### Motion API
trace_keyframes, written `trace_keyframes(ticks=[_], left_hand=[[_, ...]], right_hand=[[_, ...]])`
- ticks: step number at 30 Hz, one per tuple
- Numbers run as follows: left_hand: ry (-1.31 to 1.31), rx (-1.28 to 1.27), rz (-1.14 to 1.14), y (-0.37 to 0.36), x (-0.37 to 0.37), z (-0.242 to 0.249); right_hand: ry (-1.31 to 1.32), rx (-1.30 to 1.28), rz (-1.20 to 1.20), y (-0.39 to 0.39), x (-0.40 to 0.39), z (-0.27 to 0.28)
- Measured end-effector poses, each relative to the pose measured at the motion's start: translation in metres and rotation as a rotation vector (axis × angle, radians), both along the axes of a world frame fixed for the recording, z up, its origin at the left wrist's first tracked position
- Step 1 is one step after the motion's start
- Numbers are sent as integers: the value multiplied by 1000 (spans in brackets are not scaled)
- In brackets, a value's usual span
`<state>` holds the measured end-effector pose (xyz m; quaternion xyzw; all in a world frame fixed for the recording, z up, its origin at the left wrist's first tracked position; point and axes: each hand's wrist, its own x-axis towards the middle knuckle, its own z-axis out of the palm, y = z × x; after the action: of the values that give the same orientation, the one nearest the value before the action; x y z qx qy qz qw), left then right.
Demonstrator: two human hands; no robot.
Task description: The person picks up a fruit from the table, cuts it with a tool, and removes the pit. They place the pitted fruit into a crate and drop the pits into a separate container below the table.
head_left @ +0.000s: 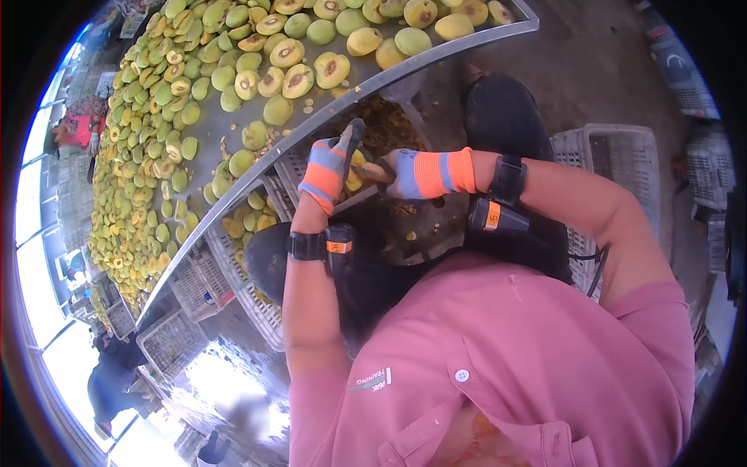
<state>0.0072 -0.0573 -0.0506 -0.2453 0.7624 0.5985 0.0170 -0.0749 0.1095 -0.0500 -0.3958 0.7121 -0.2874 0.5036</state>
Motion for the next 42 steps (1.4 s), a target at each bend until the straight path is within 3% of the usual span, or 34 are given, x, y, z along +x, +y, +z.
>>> trace_keyframes(ticks=[2, 7, 9, 12, 15, 17, 19, 22, 25, 27, 31, 33, 35, 36, 37, 40, 42], left_hand=[[-127, 133, 32, -6, -1, -10], [-144, 108, -56, 6, -1, 3], [181, -657, -685, -9, 3, -1], [-307, 377, 92, 1, -3, 13], [35, 336, 161, 0, -1, 13], [244, 360, 264, 7, 7, 6], [161, 483, 395, 17, 12, 24], [316, 259, 365, 20, 17, 12], [266, 138, 376, 21, 13, 4], [281, -11, 347, 24, 11, 6], [347, 4, 368, 21, 7, 2], [379, 61, 459, 21, 4, 0], [332, 227, 627, 21, -2, -1], [308, 311, 712, 20, -4, -2], [302, 237, 672, 18, -4, -3], [350, 49, 560, 14, -3, -9], [450, -43, 460, 15, -5, -8]], right_hand=[[-38, 18, -19, 0, 2, -1], [-136, 81, -30, 6, 3, 9], [-222, 104, -32, 8, -1, 17], [-421, 182, -21, 7, -12, 11], [-493, 190, -80, 1, -16, 14], [-378, 28, -127, -1, -6, 5], [-333, -55, -173, -1, -1, 6], [-370, -107, -231, -6, 3, 3], [-406, -56, -331, -10, 11, 2], [-511, 34, -314, -11, 8, 9], [-810, 84, -210, -12, -4, 5], [-614, -190, -187, -22, 7, -37], [-497, -251, -209, -27, 12, -37], [-480, -181, -243, -26, 8, -10], [-461, -109, -277, -26, 7, 6], [-620, -332, -11, -23, 1, -20], [-1170, -82, -90, -23, -3, -22]])
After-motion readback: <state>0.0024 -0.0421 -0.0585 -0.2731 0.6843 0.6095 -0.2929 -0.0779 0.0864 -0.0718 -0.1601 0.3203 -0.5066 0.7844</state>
